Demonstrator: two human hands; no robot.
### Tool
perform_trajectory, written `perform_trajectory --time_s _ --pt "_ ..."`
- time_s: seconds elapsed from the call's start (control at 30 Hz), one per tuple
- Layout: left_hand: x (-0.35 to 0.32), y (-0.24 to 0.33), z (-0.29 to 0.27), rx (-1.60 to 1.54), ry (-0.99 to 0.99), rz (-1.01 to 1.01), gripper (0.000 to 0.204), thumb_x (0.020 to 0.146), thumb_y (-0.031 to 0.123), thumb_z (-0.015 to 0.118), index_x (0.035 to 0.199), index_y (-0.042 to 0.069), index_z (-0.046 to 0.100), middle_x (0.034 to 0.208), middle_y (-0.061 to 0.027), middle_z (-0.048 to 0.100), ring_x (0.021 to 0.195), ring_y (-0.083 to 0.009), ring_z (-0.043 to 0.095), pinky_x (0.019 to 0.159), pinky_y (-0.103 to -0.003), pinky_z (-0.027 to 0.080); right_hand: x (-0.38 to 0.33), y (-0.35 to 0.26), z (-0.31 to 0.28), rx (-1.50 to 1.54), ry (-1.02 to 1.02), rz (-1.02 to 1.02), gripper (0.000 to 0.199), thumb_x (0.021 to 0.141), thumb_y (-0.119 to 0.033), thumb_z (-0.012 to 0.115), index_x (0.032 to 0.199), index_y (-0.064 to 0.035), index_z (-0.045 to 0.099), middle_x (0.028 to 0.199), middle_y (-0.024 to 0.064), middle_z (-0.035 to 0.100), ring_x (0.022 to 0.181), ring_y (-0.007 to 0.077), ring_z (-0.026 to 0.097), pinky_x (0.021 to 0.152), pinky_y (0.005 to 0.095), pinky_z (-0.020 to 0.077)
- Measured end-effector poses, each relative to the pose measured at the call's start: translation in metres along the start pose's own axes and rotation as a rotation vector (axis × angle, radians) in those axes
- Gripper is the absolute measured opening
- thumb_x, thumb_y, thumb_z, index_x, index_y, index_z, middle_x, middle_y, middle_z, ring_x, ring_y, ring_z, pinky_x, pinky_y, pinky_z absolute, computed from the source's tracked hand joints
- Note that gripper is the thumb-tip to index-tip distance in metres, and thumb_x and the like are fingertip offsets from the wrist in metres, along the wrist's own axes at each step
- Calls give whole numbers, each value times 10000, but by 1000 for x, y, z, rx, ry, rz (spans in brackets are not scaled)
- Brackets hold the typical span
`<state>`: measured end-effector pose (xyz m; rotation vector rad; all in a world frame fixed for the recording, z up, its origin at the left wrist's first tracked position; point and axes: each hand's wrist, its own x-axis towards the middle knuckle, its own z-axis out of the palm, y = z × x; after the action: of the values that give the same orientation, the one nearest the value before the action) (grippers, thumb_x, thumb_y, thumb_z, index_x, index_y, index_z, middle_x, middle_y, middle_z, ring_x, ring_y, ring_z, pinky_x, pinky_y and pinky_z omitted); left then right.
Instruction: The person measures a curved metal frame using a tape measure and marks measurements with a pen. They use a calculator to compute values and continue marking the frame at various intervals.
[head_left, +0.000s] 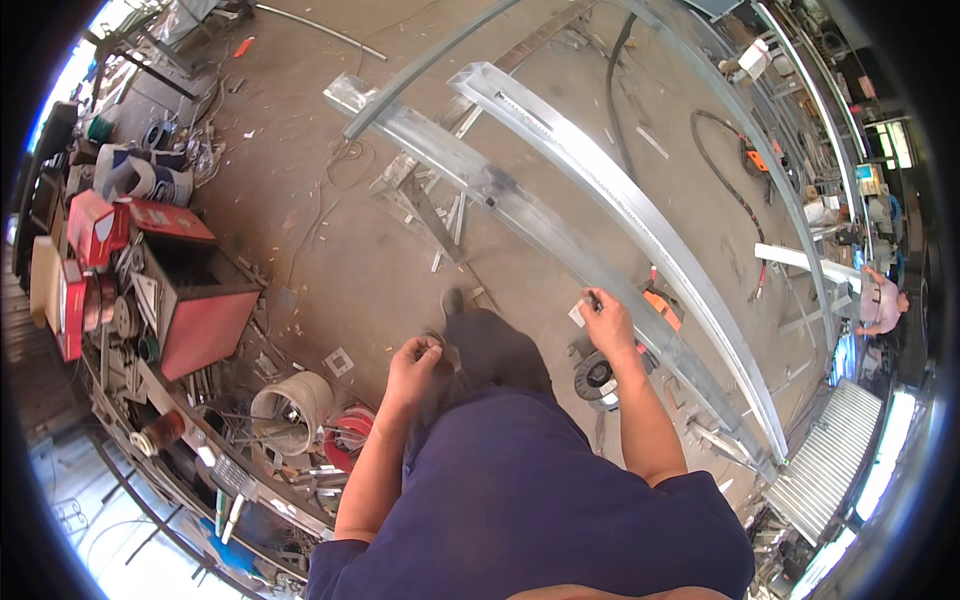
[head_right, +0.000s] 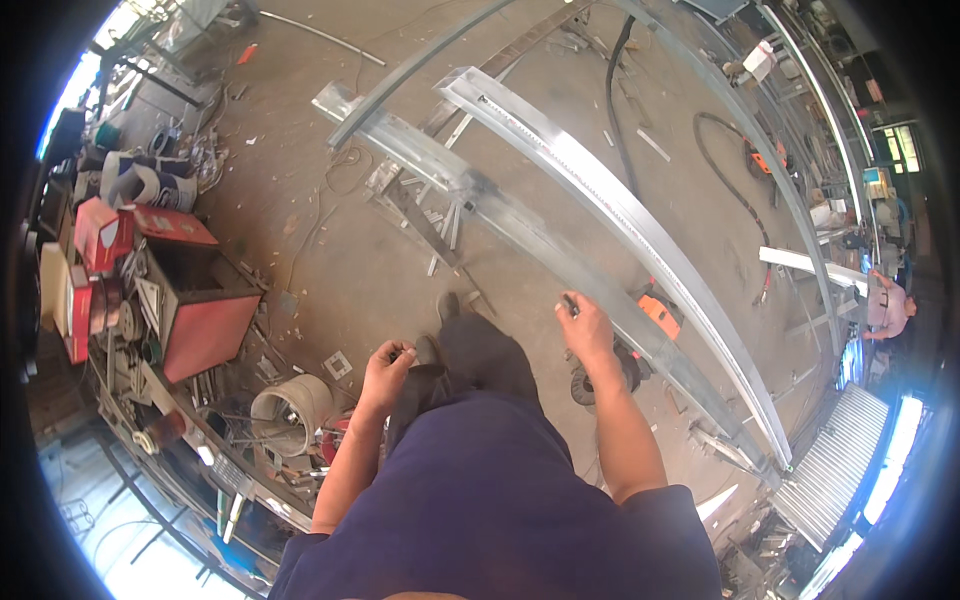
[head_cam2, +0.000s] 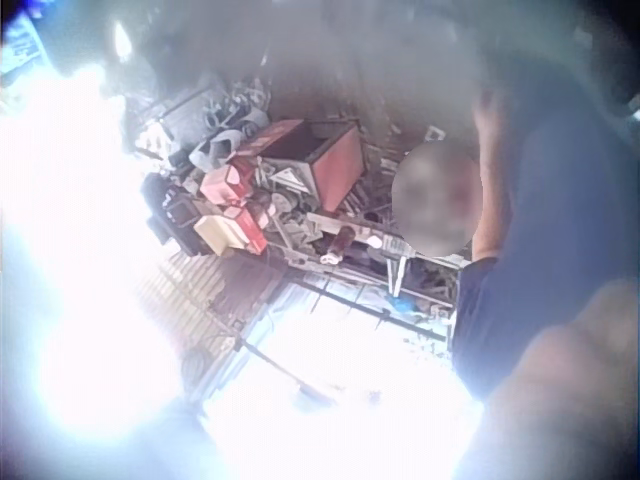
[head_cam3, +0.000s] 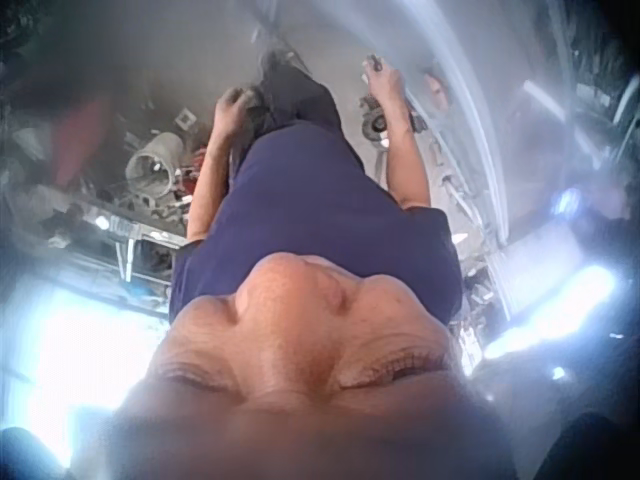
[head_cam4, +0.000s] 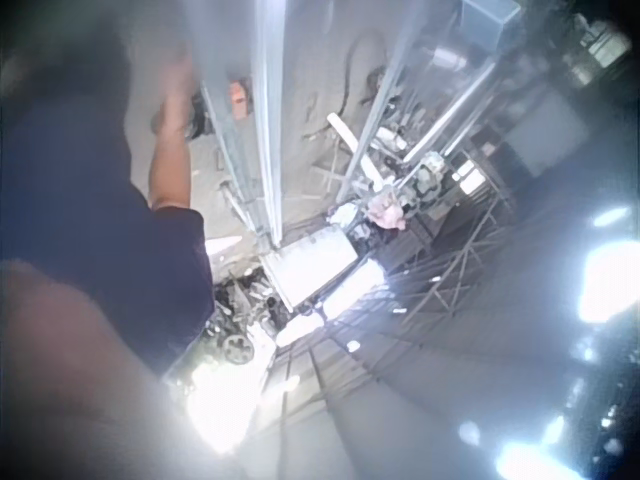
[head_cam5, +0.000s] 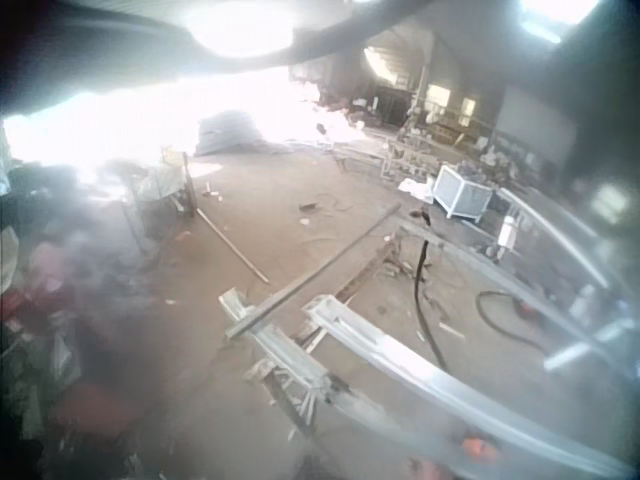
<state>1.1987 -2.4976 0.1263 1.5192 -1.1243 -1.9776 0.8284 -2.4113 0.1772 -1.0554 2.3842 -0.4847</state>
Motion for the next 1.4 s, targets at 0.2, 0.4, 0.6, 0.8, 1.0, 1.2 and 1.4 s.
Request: perform_trajectory --time_s 0.2,0.4,0.6,0.8,1.0,1.2,1.4 --pt "110 85 0 305 12 63 320 1022 253 685 1162 -29 742 985 -56 742 902 -131 652 831 -310 526 154 -13 29 -105 118 36 336 949 -290 714 1203 -70 726 1129 191 719 1055 381 689 919 464 544" --pt "249 184 25 612 -77 324 253 990 222 695 1152 36 755 977 -173 749 886 -300 720 828 -377 555 253 -44 34 -80 194 25 343 936 -241 735 1225 -58 711 1162 152 697 1118 332 678 956 432 536" --pt "391 239 82 727 -126 613 238 926 204 748 1122 70 750 982 -147 719 847 -331 688 770 -409 545 301 -70 47 -139 258 70 416 907 -236 778 1303 -142 689 1291 81 634 1096 303 695 906 438 575" --pt "485 245 129 832 -5 702 316 876 229 797 1162 112 730 979 -97 688 832 -299 666 758 -431 544 341 -79 59 -160 260 84 464 903 -271 787 1337 -160 667 1326 92 617 1082 321 695 884 447 580" --pt "517 240 140 695 6 667 357 828 263 854 1137 144 722 939 -80 663 862 -298 649 764 -449 539 360 -79 58 -95 211 140 413 900 -275 803 1285 -156 712 1313 83 620 1003 295 707 824 409 587" --pt "525 235 142 643 13 691 349 790 226 886 1097 149 737 890 -61 647 761 -267 636 693 -434 532 369 -76 61 21 232 102 326 888 -186 823 1208 -149 775 1226 65 650 921 210 714 723 336 594" --pt "526 237 141 693 -9 713 307 820 217 884 1082 136 746 852 -45 620 724 -227 584 660 -380 504 371 -73 64 56 263 56 315 874 -151 838 1184 -131 787 1194 62 655 934 202 714 720 323 600"
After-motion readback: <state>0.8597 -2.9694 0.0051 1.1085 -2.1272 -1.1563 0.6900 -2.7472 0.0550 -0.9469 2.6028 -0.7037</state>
